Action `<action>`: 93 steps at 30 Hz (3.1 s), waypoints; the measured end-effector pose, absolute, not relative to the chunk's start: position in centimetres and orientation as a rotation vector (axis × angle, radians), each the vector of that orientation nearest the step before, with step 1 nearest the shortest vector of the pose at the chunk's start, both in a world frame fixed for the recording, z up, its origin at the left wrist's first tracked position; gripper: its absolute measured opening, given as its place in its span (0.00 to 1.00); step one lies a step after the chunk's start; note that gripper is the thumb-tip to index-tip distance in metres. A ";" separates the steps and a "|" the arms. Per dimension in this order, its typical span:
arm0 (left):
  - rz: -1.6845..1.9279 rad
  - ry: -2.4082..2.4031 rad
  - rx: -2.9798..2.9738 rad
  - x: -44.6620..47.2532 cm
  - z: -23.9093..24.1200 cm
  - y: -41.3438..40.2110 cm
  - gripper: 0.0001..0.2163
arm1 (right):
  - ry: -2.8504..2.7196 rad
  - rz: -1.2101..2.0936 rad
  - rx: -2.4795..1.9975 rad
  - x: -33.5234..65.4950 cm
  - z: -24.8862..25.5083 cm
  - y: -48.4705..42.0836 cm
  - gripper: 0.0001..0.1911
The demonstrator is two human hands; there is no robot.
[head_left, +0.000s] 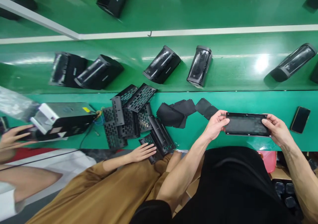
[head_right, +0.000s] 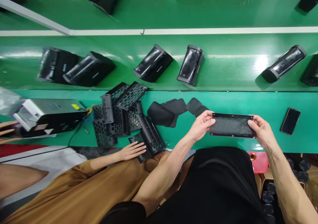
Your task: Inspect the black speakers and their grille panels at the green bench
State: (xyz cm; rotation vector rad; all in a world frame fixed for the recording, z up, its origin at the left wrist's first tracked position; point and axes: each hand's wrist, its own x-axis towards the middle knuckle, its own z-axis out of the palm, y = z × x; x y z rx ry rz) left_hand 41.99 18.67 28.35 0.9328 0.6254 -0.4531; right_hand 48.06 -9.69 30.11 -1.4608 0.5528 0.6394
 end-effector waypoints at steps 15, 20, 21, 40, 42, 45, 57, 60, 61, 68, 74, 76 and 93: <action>-0.389 0.658 0.886 41.3 29.8 17.9 0.26 | 0.567 0.592 -1.488 47.7 31.2 -9.8 0.31; -0.384 0.654 0.888 41.2 29.5 17.8 0.26 | 0.545 0.592 -1.523 47.9 30.9 -9.9 0.31; -0.381 0.653 0.886 41.2 29.4 17.8 0.26 | 0.549 0.589 -1.522 47.9 30.9 -9.9 0.31; -0.381 0.623 0.898 41.2 29.0 17.0 0.25 | 0.562 0.506 -1.605 48.3 30.5 -9.5 0.29; -0.380 0.624 0.897 41.1 28.9 17.0 0.25 | 0.551 0.510 -1.609 48.3 30.5 -9.5 0.29; -0.386 0.634 0.901 41.1 29.0 17.0 0.25 | 0.534 0.518 -1.614 48.2 30.4 -9.6 0.28; -0.391 0.663 0.901 41.5 29.1 16.9 0.24 | 0.537 0.518 -1.597 48.1 30.1 -9.8 0.28; -0.392 0.667 0.899 41.5 29.0 16.9 0.23 | 0.547 0.519 -1.592 48.1 30.0 -9.8 0.28; -0.389 0.667 0.898 41.6 29.0 16.9 0.23 | 0.550 0.520 -1.589 48.1 30.0 -9.8 0.28; -0.377 0.668 0.898 41.6 28.9 16.9 0.24 | 0.561 0.543 -1.563 48.2 30.0 -10.0 0.28; -0.388 0.667 0.911 41.7 28.8 16.8 0.24 | 0.575 0.563 -1.559 48.3 29.7 -10.1 0.29; -0.389 0.668 0.912 41.6 28.7 16.7 0.24 | 0.576 0.561 -1.559 48.3 29.7 -10.1 0.29; -0.347 0.671 0.888 41.4 28.5 16.8 0.22 | 0.607 0.527 -1.536 48.2 30.3 -9.5 0.31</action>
